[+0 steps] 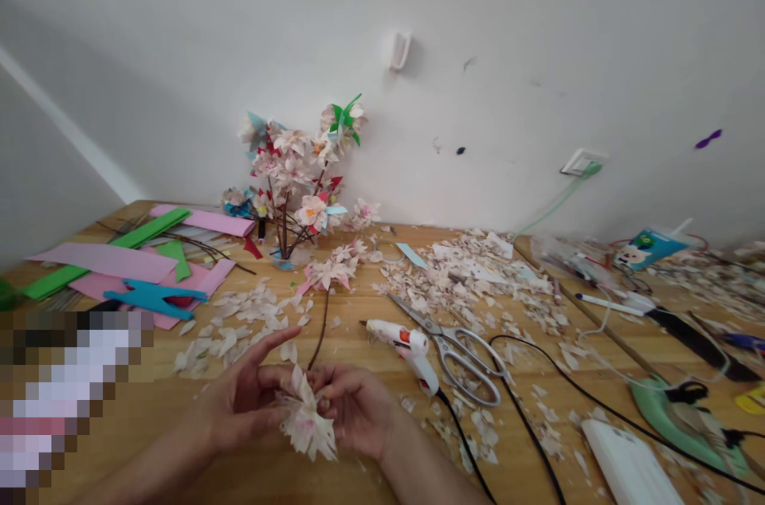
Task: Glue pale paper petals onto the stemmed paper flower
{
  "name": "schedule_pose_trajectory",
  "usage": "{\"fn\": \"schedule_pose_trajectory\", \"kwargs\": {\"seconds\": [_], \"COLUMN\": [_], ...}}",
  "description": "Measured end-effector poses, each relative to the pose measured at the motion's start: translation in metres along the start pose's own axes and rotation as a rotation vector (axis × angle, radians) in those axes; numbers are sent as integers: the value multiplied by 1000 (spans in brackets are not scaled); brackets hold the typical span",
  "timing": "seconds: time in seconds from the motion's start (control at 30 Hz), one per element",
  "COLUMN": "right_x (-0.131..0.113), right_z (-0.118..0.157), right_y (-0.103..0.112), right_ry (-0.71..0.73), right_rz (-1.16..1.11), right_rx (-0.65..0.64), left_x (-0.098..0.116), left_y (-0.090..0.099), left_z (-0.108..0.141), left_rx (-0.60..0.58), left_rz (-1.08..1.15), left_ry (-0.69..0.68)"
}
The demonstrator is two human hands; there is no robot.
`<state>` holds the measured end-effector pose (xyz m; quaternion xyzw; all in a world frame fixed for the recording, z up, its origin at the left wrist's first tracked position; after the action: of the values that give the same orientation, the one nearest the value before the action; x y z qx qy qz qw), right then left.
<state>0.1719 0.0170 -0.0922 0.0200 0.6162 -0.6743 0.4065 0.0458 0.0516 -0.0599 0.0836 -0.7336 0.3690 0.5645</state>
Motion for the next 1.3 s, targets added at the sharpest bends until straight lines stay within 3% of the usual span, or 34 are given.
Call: {"fn": "schedule_pose_trajectory", "kwargs": {"seconds": [0.13, 0.37, 0.53, 0.67, 0.8, 0.9, 1.07, 1.2, 1.3], "right_x": [1, -4, -14, -21, -21, -17, -16, -25, -29], "right_z": [0, 1, 8, 18, 23, 19, 16, 25, 33], "right_y": [3, -6, -12, -17, -20, -19, -20, -24, -24], "right_ry": [11, 77, 229, 286, 330, 347, 345, 339, 331], "right_rz": [-16, 5, 315, 613, 803, 838, 815, 897, 998], "right_rx": [50, 132, 252, 317, 247, 267, 419, 446, 468], "left_x": [3, 11, 15, 19, 18, 15, 10, 16, 27], "left_y": [0, 16, 21, 18, 14, 9, 4, 14, 24], "left_z": [0, -2, 0, 3, 5, 6, 5, 3, 3], "left_rx": [72, 453, 657, 682, 683, 679, 617, 674, 710], "left_rz": [-23, -3, 72, 68, 58, 74, 107, 62, -168], "left_ry": [31, 172, 259, 283, 351, 351, 332, 234, 71]}}
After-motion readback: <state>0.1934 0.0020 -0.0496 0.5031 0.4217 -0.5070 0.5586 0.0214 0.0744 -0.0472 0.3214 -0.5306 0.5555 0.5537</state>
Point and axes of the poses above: each hand's wrist, its own z-axis away from the middle knuckle, its own y-axis out of the back of the hand, x = y × z, the point moved 4 cm from there along -z, towards the middle knuckle, and after that the axes turned 1 degree about y, right-handed, at the moved point
